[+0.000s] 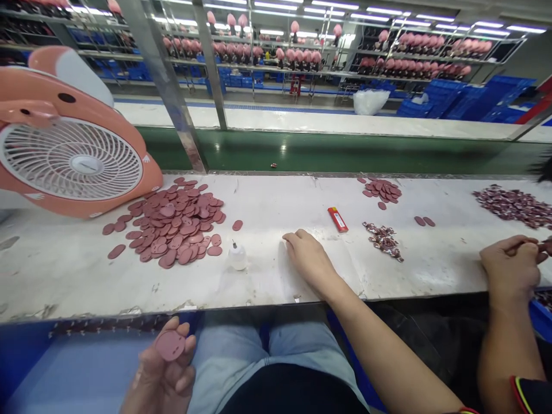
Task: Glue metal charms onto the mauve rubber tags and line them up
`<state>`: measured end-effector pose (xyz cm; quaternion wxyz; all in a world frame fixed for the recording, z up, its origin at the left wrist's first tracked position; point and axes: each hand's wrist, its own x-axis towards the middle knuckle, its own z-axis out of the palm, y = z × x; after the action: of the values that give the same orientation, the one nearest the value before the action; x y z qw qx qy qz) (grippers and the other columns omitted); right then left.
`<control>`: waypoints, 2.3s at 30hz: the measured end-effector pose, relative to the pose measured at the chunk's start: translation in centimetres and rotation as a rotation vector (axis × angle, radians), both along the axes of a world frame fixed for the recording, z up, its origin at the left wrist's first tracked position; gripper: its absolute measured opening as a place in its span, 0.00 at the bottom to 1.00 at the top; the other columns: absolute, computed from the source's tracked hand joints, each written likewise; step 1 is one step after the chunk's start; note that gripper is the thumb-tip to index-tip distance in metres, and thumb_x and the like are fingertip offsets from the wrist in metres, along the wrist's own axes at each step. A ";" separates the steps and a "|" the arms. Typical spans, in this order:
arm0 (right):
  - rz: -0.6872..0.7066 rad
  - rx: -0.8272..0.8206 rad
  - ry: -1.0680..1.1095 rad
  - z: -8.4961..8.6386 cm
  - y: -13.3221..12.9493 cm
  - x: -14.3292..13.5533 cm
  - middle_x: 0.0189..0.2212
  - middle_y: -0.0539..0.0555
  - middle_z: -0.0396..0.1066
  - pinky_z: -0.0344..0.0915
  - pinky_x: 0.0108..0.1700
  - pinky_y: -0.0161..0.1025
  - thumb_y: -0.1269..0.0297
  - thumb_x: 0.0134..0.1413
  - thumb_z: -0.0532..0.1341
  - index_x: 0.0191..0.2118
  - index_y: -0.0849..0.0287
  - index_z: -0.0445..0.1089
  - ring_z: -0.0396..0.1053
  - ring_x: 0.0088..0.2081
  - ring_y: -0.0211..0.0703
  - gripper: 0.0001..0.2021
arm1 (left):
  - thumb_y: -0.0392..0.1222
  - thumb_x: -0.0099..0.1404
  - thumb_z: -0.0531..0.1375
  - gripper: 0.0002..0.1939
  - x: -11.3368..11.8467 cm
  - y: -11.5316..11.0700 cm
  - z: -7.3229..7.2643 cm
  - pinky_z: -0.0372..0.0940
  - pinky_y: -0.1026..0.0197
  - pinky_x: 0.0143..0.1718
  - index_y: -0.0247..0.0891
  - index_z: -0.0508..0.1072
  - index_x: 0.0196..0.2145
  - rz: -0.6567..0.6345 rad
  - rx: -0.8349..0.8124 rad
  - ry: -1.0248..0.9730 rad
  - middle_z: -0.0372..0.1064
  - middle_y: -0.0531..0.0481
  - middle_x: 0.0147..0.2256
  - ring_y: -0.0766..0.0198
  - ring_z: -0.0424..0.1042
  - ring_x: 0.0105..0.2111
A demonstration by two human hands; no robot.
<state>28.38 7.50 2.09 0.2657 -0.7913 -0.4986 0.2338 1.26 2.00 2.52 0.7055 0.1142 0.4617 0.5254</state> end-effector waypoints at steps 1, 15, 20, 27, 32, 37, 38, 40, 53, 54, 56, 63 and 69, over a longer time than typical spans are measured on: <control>0.016 0.010 0.050 0.2 -0.5 -0.1 0.49 0.54 0.70 0.72 0.57 0.40 0.49 0.62 0.55 0.52 0.60 0.68 0.69 0.49 0.32 0.22 | 0.52 0.44 0.74 0.22 0.2 -0.1 0.2 0.61 0.80 0.17 0.42 0.80 0.36 0.000 -0.024 0.004 0.80 0.54 0.34 0.70 0.79 0.29; 0.352 -0.048 0.874 6.3 -7.1 -7.4 0.37 0.50 0.81 0.76 0.37 0.17 0.59 0.48 0.71 0.39 0.53 0.80 0.78 0.34 0.27 0.10 | 0.59 0.48 0.71 0.26 1.0 -1.5 1.1 0.60 0.78 0.17 0.38 0.79 0.39 -0.389 -0.135 -0.154 0.75 0.49 0.36 0.72 0.75 0.31; 0.508 0.099 0.709 6.4 -6.5 -7.6 0.32 0.43 0.80 0.73 0.38 0.13 0.64 0.48 0.71 0.36 0.45 0.80 0.78 0.33 0.23 0.08 | 0.59 0.52 0.69 0.26 0.9 -1.8 1.3 0.62 0.78 0.18 0.36 0.79 0.41 -0.429 -0.076 -0.180 0.72 0.49 0.33 0.72 0.73 0.31; 0.795 0.252 0.285 6.5 -6.4 -7.3 0.36 0.40 0.78 0.69 0.43 0.09 0.70 0.56 0.65 0.47 0.44 0.75 0.75 0.37 0.14 0.15 | 0.57 0.56 0.67 0.21 0.7 -2.2 1.3 0.62 0.79 0.19 0.32 0.77 0.27 -0.445 0.002 -0.190 0.71 0.49 0.35 0.74 0.72 0.32; 0.825 0.302 0.104 6.9 -6.6 -7.5 0.34 0.37 0.77 0.65 0.42 0.07 0.69 0.55 0.65 0.46 0.48 0.73 0.73 0.36 0.11 0.13 | 0.56 0.54 0.69 0.19 0.8 -2.2 1.3 0.63 0.78 0.19 0.36 0.79 0.33 -0.420 -0.068 -0.182 0.73 0.51 0.31 0.74 0.73 0.29; 0.881 0.327 0.032 7.4 -6.2 -7.4 0.30 0.39 0.76 0.65 0.37 0.13 0.65 0.57 0.64 0.42 0.50 0.74 0.71 0.32 0.15 0.07 | 0.57 0.53 0.70 0.21 0.9 -2.0 1.5 0.64 0.77 0.19 0.36 0.80 0.35 -0.402 -0.095 -0.163 0.73 0.51 0.28 0.73 0.73 0.29; 0.887 0.325 0.030 7.4 -6.1 -7.3 0.30 0.39 0.76 0.65 0.37 0.13 0.65 0.57 0.64 0.42 0.50 0.73 0.71 0.32 0.15 0.07 | 0.57 0.53 0.69 0.20 0.9 -2.0 1.5 0.64 0.77 0.19 0.36 0.80 0.35 -0.407 -0.092 -0.165 0.73 0.51 0.28 0.73 0.73 0.28; 0.895 0.310 0.036 7.4 -6.0 -7.2 0.32 0.38 0.76 0.65 0.39 0.11 0.66 0.57 0.64 0.43 0.49 0.73 0.71 0.34 0.14 0.09 | 0.57 0.54 0.69 0.20 0.9 -2.0 1.5 0.64 0.78 0.19 0.37 0.80 0.35 -0.420 -0.090 -0.183 0.74 0.52 0.29 0.74 0.73 0.28; 0.913 0.268 0.113 7.4 -5.2 -7.5 0.32 0.38 0.76 0.64 0.41 0.11 0.65 0.56 0.65 0.40 0.49 0.74 0.71 0.36 0.14 0.06 | 0.57 0.56 0.67 0.19 0.9 -2.0 1.2 0.63 0.79 0.19 0.38 0.80 0.37 -0.428 -0.073 -0.228 0.74 0.51 0.32 0.75 0.73 0.29; 0.911 0.267 0.119 7.4 -5.2 -7.5 0.32 0.39 0.77 0.64 0.41 0.12 0.65 0.56 0.65 0.40 0.49 0.74 0.71 0.36 0.15 0.06 | 0.57 0.56 0.67 0.20 0.9 -2.0 1.2 0.62 0.79 0.19 0.38 0.80 0.37 -0.430 -0.070 -0.231 0.74 0.51 0.32 0.75 0.73 0.29; 0.900 0.264 0.135 7.3 -5.1 -7.6 0.32 0.40 0.77 0.65 0.41 0.14 0.66 0.55 0.66 0.40 0.49 0.75 0.71 0.36 0.16 0.06 | 0.58 0.57 0.66 0.20 0.9 -2.0 1.3 0.62 0.79 0.19 0.38 0.80 0.37 -0.434 -0.070 -0.230 0.74 0.51 0.33 0.75 0.72 0.29; 0.908 0.274 0.135 7.3 -5.1 -7.7 0.31 0.39 0.76 0.64 0.41 0.13 0.65 0.56 0.65 0.39 0.50 0.75 0.70 0.35 0.15 0.05 | 0.58 0.56 0.67 0.21 0.8 -2.1 1.2 0.61 0.78 0.19 0.35 0.79 0.35 -0.426 -0.081 -0.218 0.73 0.49 0.33 0.74 0.72 0.29; 0.907 0.253 0.168 6.8 -5.1 -7.8 0.32 0.36 0.75 0.63 0.41 0.13 0.64 0.56 0.66 0.40 0.47 0.74 0.69 0.36 0.14 0.06 | 0.53 0.58 0.67 0.15 0.8 -2.2 1.3 0.63 0.78 0.20 0.37 0.77 0.32 -0.402 -0.070 -0.247 0.73 0.52 0.32 0.75 0.72 0.29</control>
<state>20.59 2.41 8.92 0.2707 -0.4338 -0.7949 0.3265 2.08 -0.16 3.79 0.8506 0.1144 0.3578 0.3680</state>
